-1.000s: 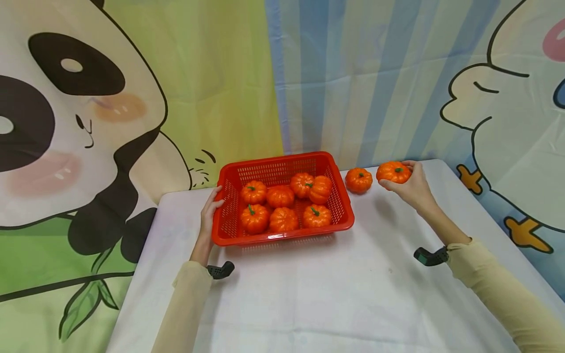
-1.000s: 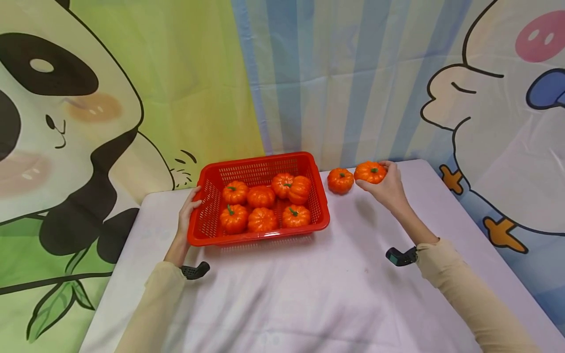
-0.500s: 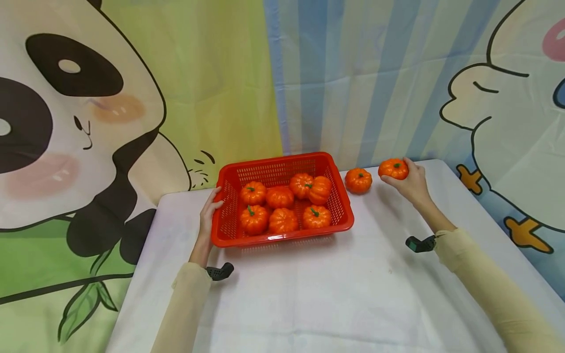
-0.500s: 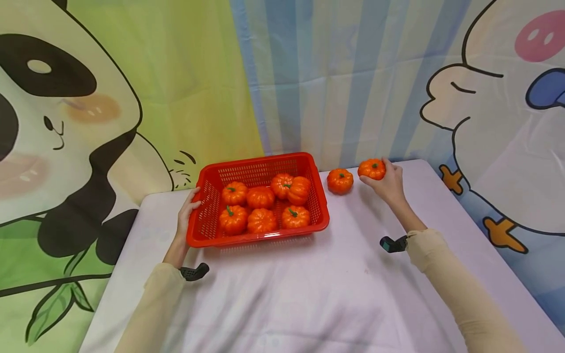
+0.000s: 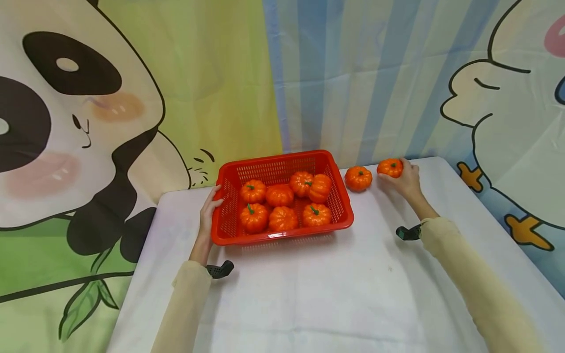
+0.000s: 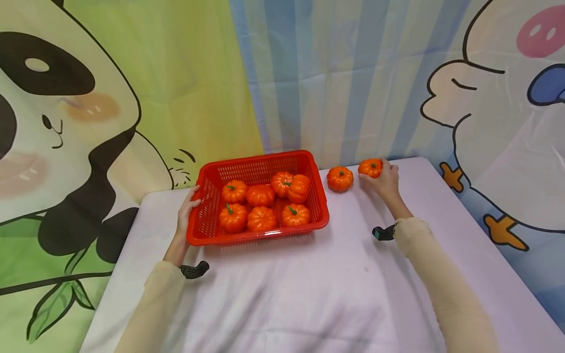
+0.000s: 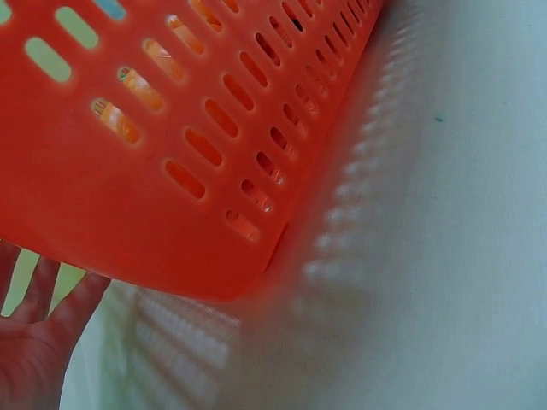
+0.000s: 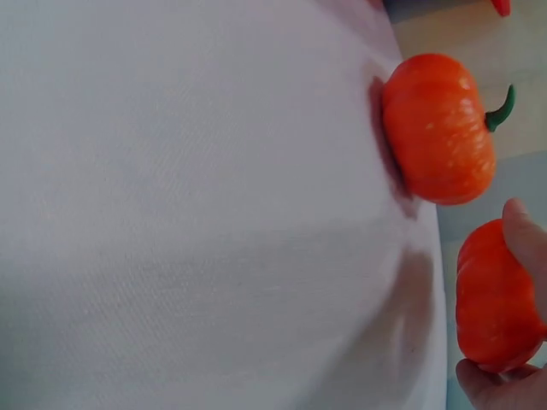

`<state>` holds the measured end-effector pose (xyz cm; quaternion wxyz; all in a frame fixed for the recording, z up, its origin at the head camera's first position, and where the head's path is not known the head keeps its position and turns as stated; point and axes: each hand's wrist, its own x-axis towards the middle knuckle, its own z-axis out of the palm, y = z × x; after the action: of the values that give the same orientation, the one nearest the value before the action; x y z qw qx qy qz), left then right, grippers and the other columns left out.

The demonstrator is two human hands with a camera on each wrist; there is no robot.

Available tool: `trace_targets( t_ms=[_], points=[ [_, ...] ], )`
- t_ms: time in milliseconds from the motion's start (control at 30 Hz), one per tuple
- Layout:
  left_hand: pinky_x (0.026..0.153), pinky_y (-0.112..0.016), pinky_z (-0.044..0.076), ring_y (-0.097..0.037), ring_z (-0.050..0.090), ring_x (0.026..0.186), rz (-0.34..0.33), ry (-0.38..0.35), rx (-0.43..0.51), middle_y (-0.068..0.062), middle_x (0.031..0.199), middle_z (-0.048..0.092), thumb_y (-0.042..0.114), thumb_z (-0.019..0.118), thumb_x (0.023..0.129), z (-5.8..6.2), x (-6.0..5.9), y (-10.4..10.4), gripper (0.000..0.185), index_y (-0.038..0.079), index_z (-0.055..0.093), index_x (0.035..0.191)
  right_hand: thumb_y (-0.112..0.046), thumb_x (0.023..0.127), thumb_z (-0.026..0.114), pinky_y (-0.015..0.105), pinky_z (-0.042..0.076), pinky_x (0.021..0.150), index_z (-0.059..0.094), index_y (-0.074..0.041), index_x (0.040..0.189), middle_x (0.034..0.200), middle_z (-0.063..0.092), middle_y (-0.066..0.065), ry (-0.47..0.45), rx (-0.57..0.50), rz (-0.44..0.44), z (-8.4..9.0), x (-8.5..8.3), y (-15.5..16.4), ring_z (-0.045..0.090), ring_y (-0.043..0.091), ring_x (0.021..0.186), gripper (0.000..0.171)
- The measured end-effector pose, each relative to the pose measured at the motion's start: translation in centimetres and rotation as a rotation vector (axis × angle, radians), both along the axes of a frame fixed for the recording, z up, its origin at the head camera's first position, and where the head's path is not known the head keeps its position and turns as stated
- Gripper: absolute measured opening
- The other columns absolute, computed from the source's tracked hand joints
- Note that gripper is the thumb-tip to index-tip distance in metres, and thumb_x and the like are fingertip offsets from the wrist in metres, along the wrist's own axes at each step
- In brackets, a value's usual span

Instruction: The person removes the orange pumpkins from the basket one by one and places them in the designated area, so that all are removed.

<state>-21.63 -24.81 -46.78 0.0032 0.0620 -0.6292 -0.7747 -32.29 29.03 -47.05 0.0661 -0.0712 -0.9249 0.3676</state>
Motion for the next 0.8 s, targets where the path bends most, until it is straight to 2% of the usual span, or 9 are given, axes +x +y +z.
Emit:
trace_targets(
  t_ms=[233,500,667,800],
  points=[
    [0.110,-0.028,0.035,-0.021,0.034,0.138,-0.006,-0.003,-0.003,0.008,0.159,0.028,0.014,0.032,0.102,0.0,-0.1,0.0,0.049,0.028,0.035,0.149,-0.032,0.086,0.072,0.061,0.033,0.110,0.020,0.005,0.148,0.138,0.027,0.039,-0.038,-0.010,-0.001,-1.3,-0.9,0.4,0.036,0.051,0.124,0.090],
    [0.114,-0.033,0.033,-0.021,0.035,0.138,-0.012,0.007,-0.001,0.006,0.159,0.029,0.013,0.031,0.101,0.2,0.1,0.2,0.050,0.025,0.034,0.150,-0.036,0.085,0.073,0.061,0.031,0.111,0.017,0.005,0.149,0.140,0.024,0.039,-0.087,0.022,-0.005,-2.5,-1.1,0.6,0.034,0.052,0.125,0.094],
    [0.114,-0.033,0.034,-0.022,0.035,0.138,-0.003,0.000,-0.019,0.006,0.158,0.030,0.014,0.032,0.101,0.2,0.1,0.2,0.050,0.027,0.035,0.149,-0.040,0.084,0.073,0.062,0.030,0.111,0.012,0.002,0.151,0.141,0.023,0.039,-0.107,0.036,0.006,-2.6,-1.1,0.8,0.033,0.053,0.127,0.099],
    [0.115,-0.034,0.033,-0.023,0.034,0.139,-0.007,-0.001,-0.016,0.007,0.159,0.029,0.014,0.032,0.101,0.2,0.1,0.0,0.050,0.028,0.035,0.149,-0.042,0.083,0.073,0.065,0.028,0.110,0.008,0.002,0.152,0.143,0.021,0.040,-0.098,0.082,0.029,-1.9,-0.8,0.8,0.029,0.056,0.129,0.104]
  ],
)
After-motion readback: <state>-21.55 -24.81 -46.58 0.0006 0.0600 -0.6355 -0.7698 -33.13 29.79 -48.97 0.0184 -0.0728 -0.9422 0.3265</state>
